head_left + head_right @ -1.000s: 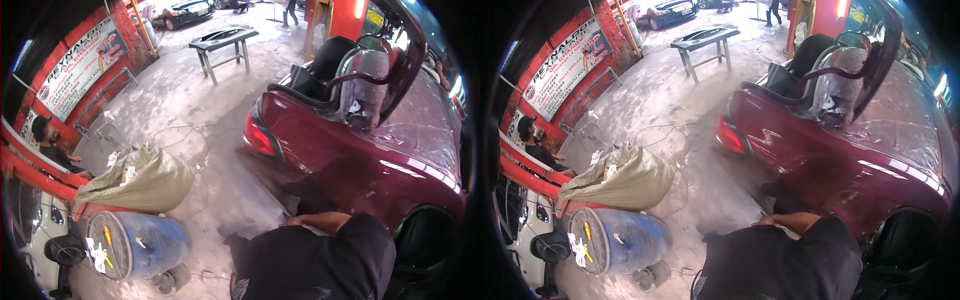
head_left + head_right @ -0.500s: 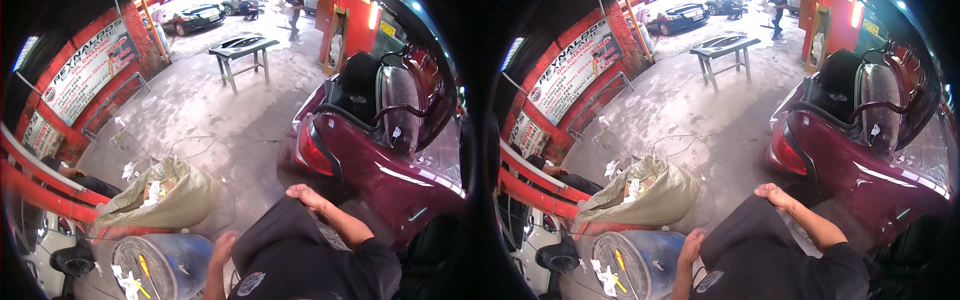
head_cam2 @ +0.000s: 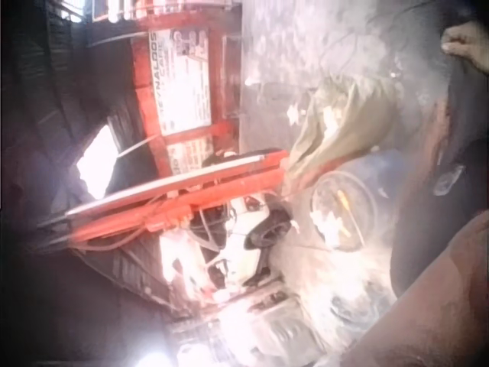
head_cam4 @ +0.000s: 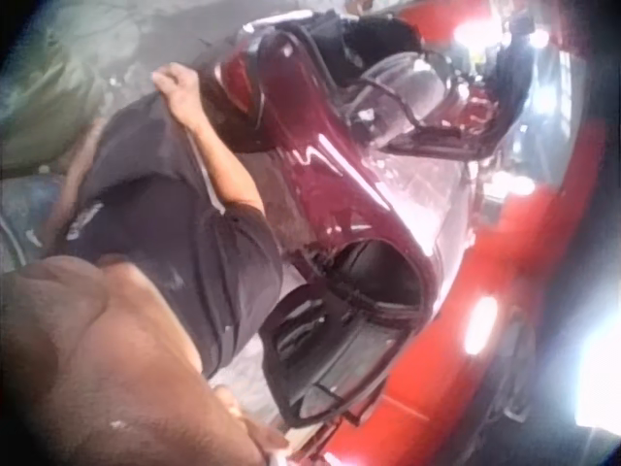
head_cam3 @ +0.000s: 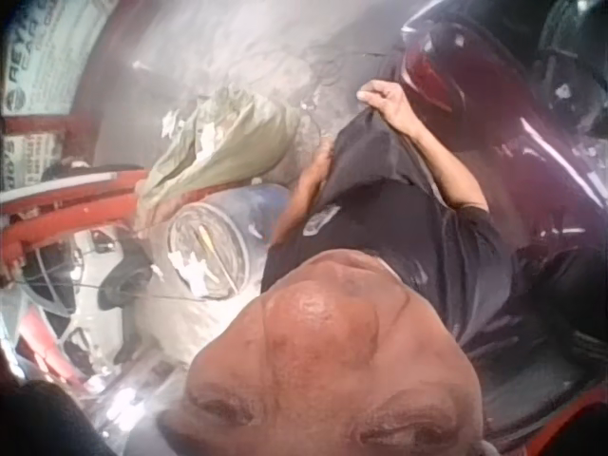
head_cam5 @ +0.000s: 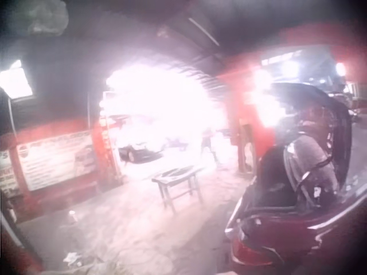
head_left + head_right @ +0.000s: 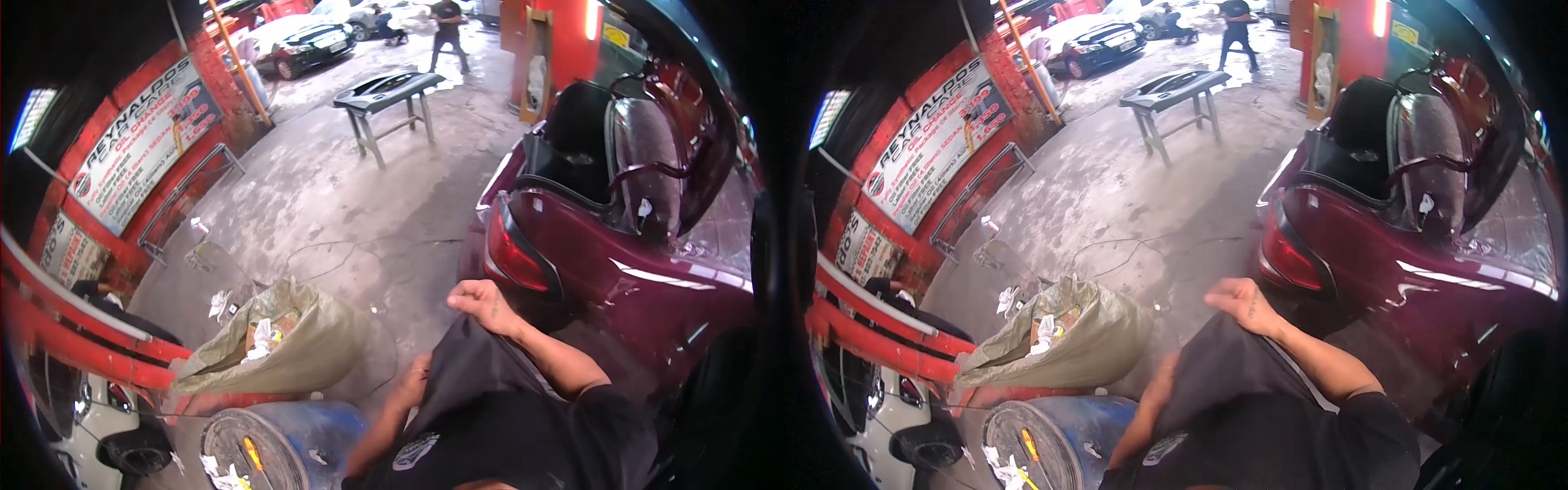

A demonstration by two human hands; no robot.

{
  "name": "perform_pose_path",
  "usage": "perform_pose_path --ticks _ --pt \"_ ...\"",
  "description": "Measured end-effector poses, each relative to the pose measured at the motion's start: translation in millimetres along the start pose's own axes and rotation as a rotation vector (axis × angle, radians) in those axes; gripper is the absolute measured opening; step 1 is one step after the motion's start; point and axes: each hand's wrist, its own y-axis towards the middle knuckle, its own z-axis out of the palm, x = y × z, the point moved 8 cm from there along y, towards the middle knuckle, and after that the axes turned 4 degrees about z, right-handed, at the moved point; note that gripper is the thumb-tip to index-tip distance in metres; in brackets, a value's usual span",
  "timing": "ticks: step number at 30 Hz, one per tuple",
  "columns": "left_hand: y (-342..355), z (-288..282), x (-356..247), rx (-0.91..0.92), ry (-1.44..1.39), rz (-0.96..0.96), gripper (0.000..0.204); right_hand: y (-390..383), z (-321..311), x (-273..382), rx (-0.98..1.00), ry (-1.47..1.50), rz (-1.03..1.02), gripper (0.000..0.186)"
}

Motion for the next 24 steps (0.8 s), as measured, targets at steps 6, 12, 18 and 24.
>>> perform_pose_path --ticks 6,12,18,24 --pt "4 131 -70 0.646 0.165 0.216 0.030 -15 -51 -32 0.240 -0.013 0.114 0.029" --pt "-40 237 -141 1.153 -0.153 0.448 0.032 -49 -50 -121 0.207 -0.558 0.092 0.026" --pt "-22 260 -151 1.202 -0.276 0.460 0.034 -154 -79 -349 0.269 -0.770 0.380 0.028" --pt "16 268 -138 1.232 -0.260 0.459 0.036 -326 -132 -489 0.274 -0.285 1.250 0.025"
